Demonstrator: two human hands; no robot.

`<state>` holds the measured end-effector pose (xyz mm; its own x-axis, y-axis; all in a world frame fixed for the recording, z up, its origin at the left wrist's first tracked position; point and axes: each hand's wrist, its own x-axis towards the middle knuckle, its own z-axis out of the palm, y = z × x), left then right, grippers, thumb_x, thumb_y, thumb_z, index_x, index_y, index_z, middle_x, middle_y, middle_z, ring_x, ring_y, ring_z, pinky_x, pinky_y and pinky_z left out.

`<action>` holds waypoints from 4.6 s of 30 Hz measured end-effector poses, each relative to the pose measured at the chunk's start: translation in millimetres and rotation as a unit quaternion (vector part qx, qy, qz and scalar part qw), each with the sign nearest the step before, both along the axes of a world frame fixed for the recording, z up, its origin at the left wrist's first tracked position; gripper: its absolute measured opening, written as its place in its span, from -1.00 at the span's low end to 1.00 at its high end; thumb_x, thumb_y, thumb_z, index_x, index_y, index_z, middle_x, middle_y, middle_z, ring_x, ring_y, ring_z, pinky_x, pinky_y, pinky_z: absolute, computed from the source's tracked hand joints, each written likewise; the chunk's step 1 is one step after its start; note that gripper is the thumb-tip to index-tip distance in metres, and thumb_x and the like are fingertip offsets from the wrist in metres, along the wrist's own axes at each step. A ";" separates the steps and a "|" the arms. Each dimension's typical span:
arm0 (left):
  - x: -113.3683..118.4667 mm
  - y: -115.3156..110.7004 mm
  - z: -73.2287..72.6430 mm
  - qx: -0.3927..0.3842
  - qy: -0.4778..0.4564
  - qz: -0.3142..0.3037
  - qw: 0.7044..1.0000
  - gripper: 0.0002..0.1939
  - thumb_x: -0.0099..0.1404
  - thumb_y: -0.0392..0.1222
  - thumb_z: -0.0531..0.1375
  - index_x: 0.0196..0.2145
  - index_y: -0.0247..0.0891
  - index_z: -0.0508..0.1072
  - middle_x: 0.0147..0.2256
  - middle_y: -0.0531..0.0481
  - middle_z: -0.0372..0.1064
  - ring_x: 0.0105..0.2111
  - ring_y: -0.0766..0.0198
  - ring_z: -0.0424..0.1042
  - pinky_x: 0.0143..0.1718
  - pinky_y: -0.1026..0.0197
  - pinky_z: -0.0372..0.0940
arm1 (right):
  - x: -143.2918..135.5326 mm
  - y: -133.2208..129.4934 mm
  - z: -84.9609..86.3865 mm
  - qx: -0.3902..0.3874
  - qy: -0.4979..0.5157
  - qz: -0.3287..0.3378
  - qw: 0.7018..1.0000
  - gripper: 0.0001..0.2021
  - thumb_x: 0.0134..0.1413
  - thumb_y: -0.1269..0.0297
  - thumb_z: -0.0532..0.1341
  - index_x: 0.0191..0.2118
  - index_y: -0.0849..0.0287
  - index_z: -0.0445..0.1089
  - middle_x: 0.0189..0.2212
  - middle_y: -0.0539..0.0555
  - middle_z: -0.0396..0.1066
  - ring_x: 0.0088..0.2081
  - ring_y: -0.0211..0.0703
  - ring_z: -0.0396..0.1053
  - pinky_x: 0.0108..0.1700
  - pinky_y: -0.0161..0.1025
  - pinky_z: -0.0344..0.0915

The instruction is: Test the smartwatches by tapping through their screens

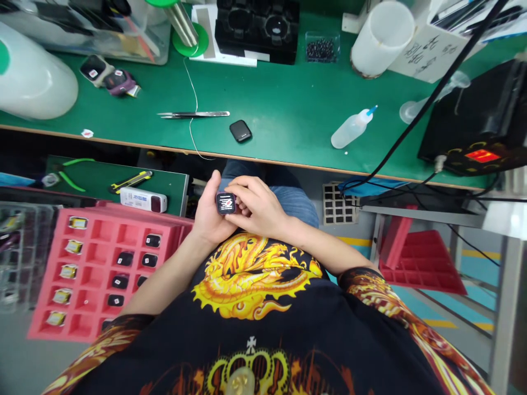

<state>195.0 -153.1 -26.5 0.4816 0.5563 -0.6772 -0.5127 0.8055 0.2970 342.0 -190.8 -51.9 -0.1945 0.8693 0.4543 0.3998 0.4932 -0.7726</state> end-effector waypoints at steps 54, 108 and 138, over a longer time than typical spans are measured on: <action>-7.4 4.9 -4.0 0.019 -0.003 0.003 1.000 -0.34 0.56 0.34 0.13 -0.51 -0.23 0.41 -0.61 0.03 0.30 -0.64 0.29 0.40 -0.58 0.26 0.29 | 4.3 -3.6 1.7 0.063 -0.048 -0.028 0.996 -0.50 0.35 -0.18 0.35 0.20 0.02 0.49 0.25 0.26 0.38 0.25 0.23 0.40 0.28 0.27 0.42; -9.4 5.9 2.0 0.020 -0.003 -0.002 1.000 -0.33 0.64 0.18 0.06 -0.55 -0.27 0.44 -0.60 -0.01 0.33 -0.60 0.33 0.43 -0.54 0.33 0.37 | -2.7 -3.0 4.9 0.047 0.085 -0.075 0.992 -0.86 0.50 0.38 0.23 -0.10 0.13 0.57 -0.14 0.11 0.59 -0.11 -0.11 0.55 -0.01 -0.08 0.52; -5.8 6.7 2.5 0.010 0.002 -0.006 1.000 -0.33 0.64 0.19 0.06 -0.56 -0.26 0.41 -0.62 0.00 0.30 -0.62 0.33 0.40 -0.55 0.32 0.35 | -0.9 -2.9 5.2 0.034 0.081 -0.078 0.993 -0.85 0.50 0.37 0.23 -0.13 0.13 0.57 -0.16 0.11 0.59 -0.12 -0.11 0.55 -0.03 -0.08 0.52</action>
